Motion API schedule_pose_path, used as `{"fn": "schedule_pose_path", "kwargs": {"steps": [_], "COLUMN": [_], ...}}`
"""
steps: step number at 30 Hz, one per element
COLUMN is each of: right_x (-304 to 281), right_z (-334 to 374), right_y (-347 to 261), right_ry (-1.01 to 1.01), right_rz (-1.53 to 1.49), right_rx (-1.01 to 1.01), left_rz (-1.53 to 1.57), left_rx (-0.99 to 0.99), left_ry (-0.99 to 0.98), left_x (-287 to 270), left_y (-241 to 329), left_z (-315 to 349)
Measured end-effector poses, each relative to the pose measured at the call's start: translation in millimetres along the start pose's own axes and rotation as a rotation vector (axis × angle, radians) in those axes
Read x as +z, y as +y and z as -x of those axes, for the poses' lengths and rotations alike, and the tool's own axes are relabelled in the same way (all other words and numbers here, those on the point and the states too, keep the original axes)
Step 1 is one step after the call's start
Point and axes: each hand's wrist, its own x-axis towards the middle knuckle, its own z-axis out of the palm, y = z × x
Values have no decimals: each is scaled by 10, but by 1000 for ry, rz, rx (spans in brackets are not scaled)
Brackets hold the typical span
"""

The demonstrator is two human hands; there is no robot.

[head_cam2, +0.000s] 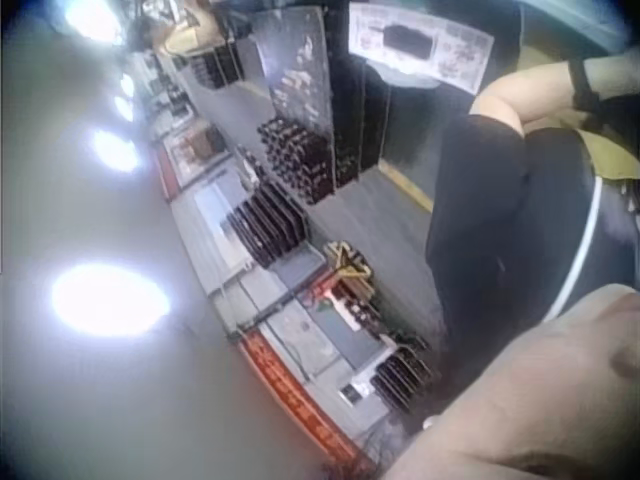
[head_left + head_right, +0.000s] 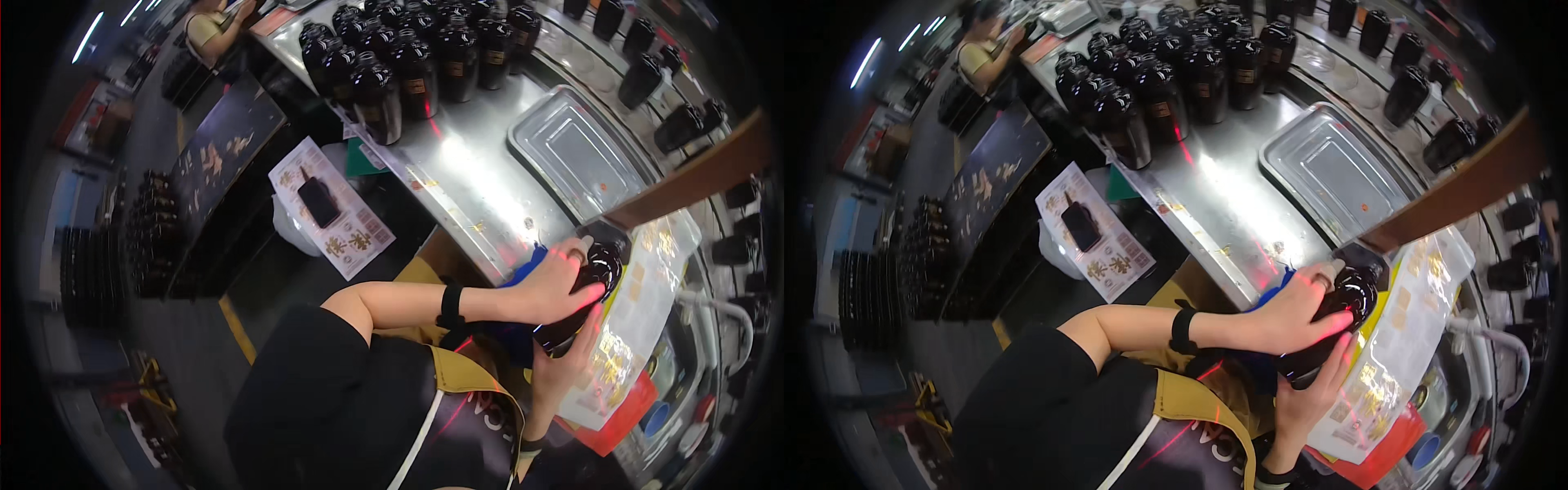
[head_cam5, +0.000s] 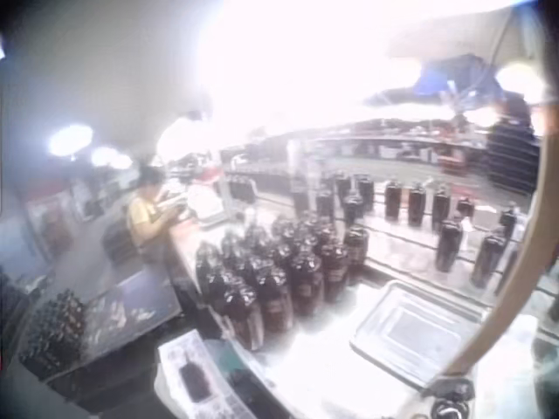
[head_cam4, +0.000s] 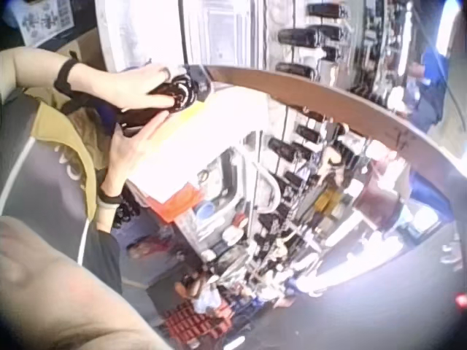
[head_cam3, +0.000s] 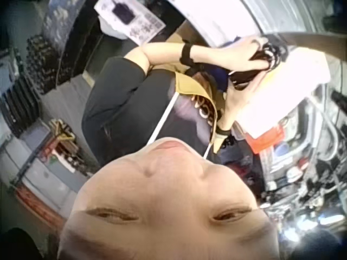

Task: Manually applying decorative labels and stickers to ceramic liquor bottles in a factory setting.

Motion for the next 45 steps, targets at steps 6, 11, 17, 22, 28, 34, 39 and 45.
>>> {"fn": "schedule_pose_path", "kwargs": {"steps": [6,11,17,22,28,34,39,45], "right_x": [-241,-872,-878,-764,-1076,-992,-1066,-1229], "right_z": [-55,-841,-1575,-1825,-1591,-1490,-1281,-1520], "right_y": [145,836,2096,2324,1873,2130,2272,2607], "right_ry": [-77,-133,-84,-109,-479,-178,-281,122], "right_rz": [-22,136,726,753,809,579,650,511], "right_rx": [-80,-15,38,19,258,-133,-23,472], "left_rz": [189,462,251,242,221,340,249,207], "left_rx": [-80,-220,-93,-135,-171,-229,-156,-119], "left_ry": [-67,-310,-228,-252,-233,-250,-255,-239], "left_x": [-27,-208,-162,-178,-170,-160,-185,-150], "left_y": [13,-15,92,151,166,85,29,24], "left_z": [-84,-151,-156,-139,-153,-128,-91,-92]}}
